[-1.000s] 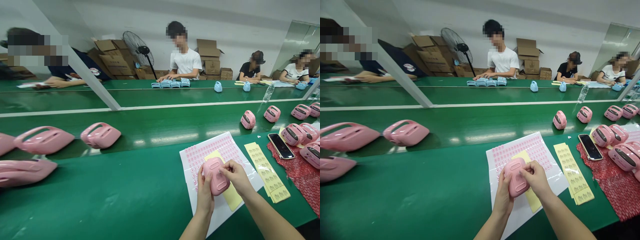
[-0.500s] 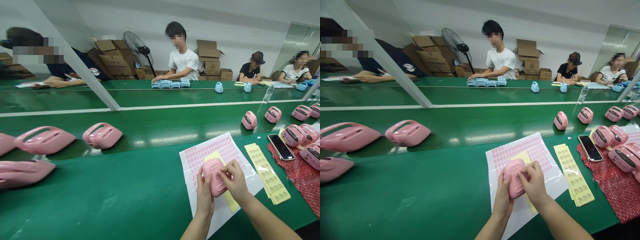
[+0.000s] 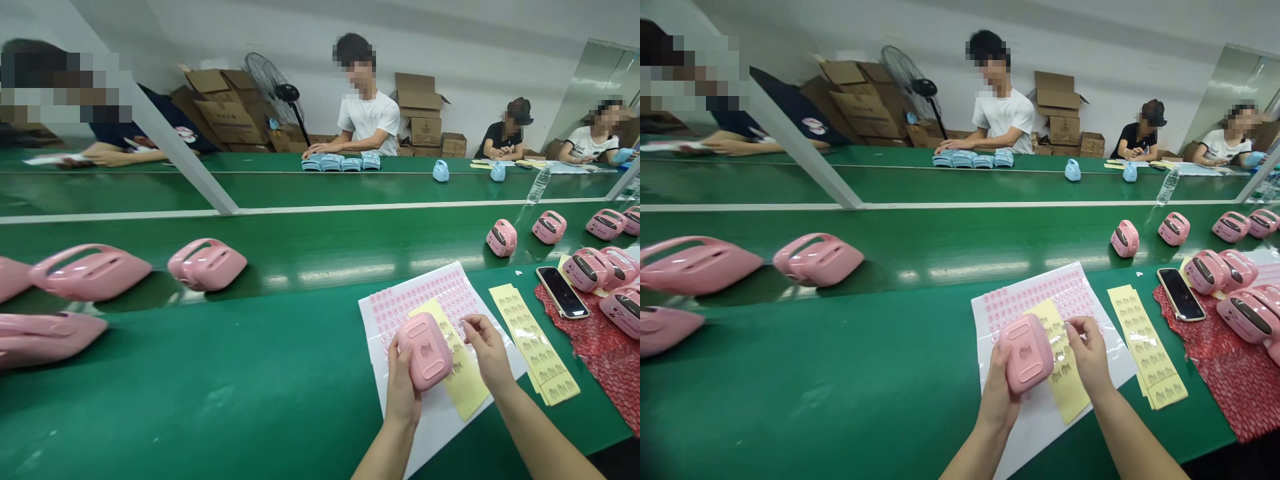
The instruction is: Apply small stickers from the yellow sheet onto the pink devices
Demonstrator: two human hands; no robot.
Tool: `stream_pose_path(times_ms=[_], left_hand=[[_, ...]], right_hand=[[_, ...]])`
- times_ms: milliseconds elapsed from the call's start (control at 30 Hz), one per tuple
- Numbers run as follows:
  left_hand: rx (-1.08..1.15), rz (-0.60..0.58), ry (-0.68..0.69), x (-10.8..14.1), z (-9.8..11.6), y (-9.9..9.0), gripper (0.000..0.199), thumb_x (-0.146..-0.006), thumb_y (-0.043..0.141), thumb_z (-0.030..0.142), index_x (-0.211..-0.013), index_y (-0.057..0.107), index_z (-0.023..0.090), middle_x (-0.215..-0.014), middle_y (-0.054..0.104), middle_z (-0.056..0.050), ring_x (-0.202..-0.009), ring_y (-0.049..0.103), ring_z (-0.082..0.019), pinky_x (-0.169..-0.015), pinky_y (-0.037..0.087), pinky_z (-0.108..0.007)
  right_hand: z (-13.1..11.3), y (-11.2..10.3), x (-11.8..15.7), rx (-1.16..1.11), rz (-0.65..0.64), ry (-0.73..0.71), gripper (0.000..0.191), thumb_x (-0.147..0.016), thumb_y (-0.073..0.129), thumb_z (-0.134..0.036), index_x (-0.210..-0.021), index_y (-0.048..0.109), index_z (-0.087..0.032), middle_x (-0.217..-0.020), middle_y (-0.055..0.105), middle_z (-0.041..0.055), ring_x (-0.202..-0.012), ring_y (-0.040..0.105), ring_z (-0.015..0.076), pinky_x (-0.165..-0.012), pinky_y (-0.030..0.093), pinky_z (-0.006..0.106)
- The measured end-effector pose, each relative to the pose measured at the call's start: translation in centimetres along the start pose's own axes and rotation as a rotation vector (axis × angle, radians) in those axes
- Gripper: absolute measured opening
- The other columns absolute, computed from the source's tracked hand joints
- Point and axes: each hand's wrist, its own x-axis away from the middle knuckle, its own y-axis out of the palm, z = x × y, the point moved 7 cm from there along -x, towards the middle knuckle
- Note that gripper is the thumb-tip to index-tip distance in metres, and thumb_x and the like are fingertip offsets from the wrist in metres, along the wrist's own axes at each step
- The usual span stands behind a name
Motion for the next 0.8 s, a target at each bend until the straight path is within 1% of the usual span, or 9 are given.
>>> stream_pose_path(times_ms=[67, 133, 233, 300, 400, 533, 667, 733, 800], left_hand=[[0.052, -0.015, -0.052, -0.2, 0.3, -0.2, 0.056, -0.063, 0.064, 0.050, -0.108, 0.051, 0.019, -0.083, 0.058, -0.006, -0.064, 0.057, -0.019, -0.047, 0.047, -0.024], [0.123, -0.025, -0.113, -0.4, 0.6, -0.4, 0.050, -0.069, 0.057, 0.047, -0.109, 0.051, 0.016, -0.084, 0.059, -0.008, -0.066, 0.058, -0.022, -0.049, 0.049, -0.030], [0.192, -0.001, -0.184, -0.6, 1.0, -0.5, 0.043, -0.075, 0.049, 0.038, -0.110, 0.051, 0.014, -0.084, 0.061, -0.010, -0.068, 0.059, -0.024, -0.054, 0.051, -0.038], [0.213, 0.031, -0.207, -0.7, 1.2, -0.6, 0.040, -0.076, 0.047, 0.035, -0.110, 0.052, 0.014, -0.083, 0.062, -0.009, -0.067, 0.060, -0.023, -0.057, 0.052, -0.040], [0.226, 0.009, -0.243, -0.6, 1.2, -0.6, 0.040, -0.076, 0.049, 0.034, -0.112, 0.051, 0.014, -0.085, 0.062, -0.010, -0.070, 0.061, -0.025, -0.058, 0.052, -0.041], [0.192, -0.120, -0.282, -1.0, 0.9, -1.5, 0.054, -0.069, 0.064, 0.029, -0.118, 0.046, 0.015, -0.093, 0.063, -0.013, -0.080, 0.061, -0.030, -0.062, 0.053, -0.041], [0.152, -0.337, -0.253, -1.8, 0.7, -2.2, 0.069, -0.060, 0.073, 0.020, -0.122, 0.043, 0.016, -0.097, 0.062, -0.015, -0.084, 0.060, -0.034, -0.065, 0.053, -0.042], [0.212, -0.389, -0.282, -2.1, 0.2, -2.5, 0.061, -0.064, 0.071, 0.025, -0.119, 0.047, 0.013, -0.094, 0.063, -0.016, -0.085, 0.060, -0.034, -0.070, 0.052, -0.044], [0.330, -0.390, -0.314, -2.5, -0.3, -2.7, 0.049, -0.071, 0.065, 0.030, -0.113, 0.052, 0.011, -0.093, 0.064, -0.015, -0.090, 0.059, -0.032, -0.082, 0.048, -0.044]], right_hand=[[1.1, -1.2, -0.3, 0.192, -0.014, 0.004, 0.015, -0.072, 0.055, -0.035, -0.071, 0.060, -0.020, -0.078, 0.054, 0.0036, -0.072, 0.050, 0.0178, -0.067, 0.043, 0.032], [2.6, -2.0, -0.4, 0.358, -0.055, 0.026, 0.010, -0.069, 0.058, -0.029, -0.064, 0.061, -0.020, -0.075, 0.054, 0.0043, -0.072, 0.050, 0.0194, -0.065, 0.043, 0.033], [4.6, -1.7, 0.0, 0.482, -0.120, 0.009, 0.009, -0.070, 0.057, -0.024, -0.065, 0.063, -0.021, -0.075, 0.054, 0.0057, -0.074, 0.052, 0.0211, -0.064, 0.045, 0.034], [4.9, -1.0, 0.4, 0.570, -0.111, -0.088, 0.010, -0.072, 0.056, -0.021, -0.066, 0.064, -0.021, -0.075, 0.053, 0.0063, -0.075, 0.052, 0.0214, -0.064, 0.045, 0.033], [4.2, 0.2, 1.4, 0.810, -0.057, -0.337, 0.012, -0.073, 0.055, -0.015, -0.065, 0.063, -0.020, -0.072, 0.052, 0.0059, -0.073, 0.051, 0.0204, -0.063, 0.043, 0.032], [3.7, 1.2, 2.8, 1.148, -0.045, -0.606, 0.016, -0.073, 0.053, -0.009, -0.073, 0.063, -0.021, -0.071, 0.051, 0.0050, -0.065, 0.048, 0.0175, -0.056, 0.035, 0.027], [2.8, 1.5, 1.7, 1.248, -0.085, -0.630, 0.032, -0.069, 0.057, -0.009, -0.099, 0.060, -0.022, -0.076, 0.053, 0.0062, -0.066, 0.049, 0.0183, -0.055, 0.035, 0.027], [1.6, 2.6, -0.1, 1.191, -0.132, -0.615, 0.036, -0.070, 0.058, -0.013, -0.105, 0.057, -0.020, -0.082, 0.054, 0.0081, -0.071, 0.051, 0.0204, -0.060, 0.039, 0.030], [0.2, 5.1, -2.6, 1.104, -0.215, -0.598, 0.035, -0.075, 0.055, -0.017, -0.109, 0.056, -0.020, -0.088, 0.054, 0.0093, -0.078, 0.053, 0.0214, -0.065, 0.041, 0.032]])
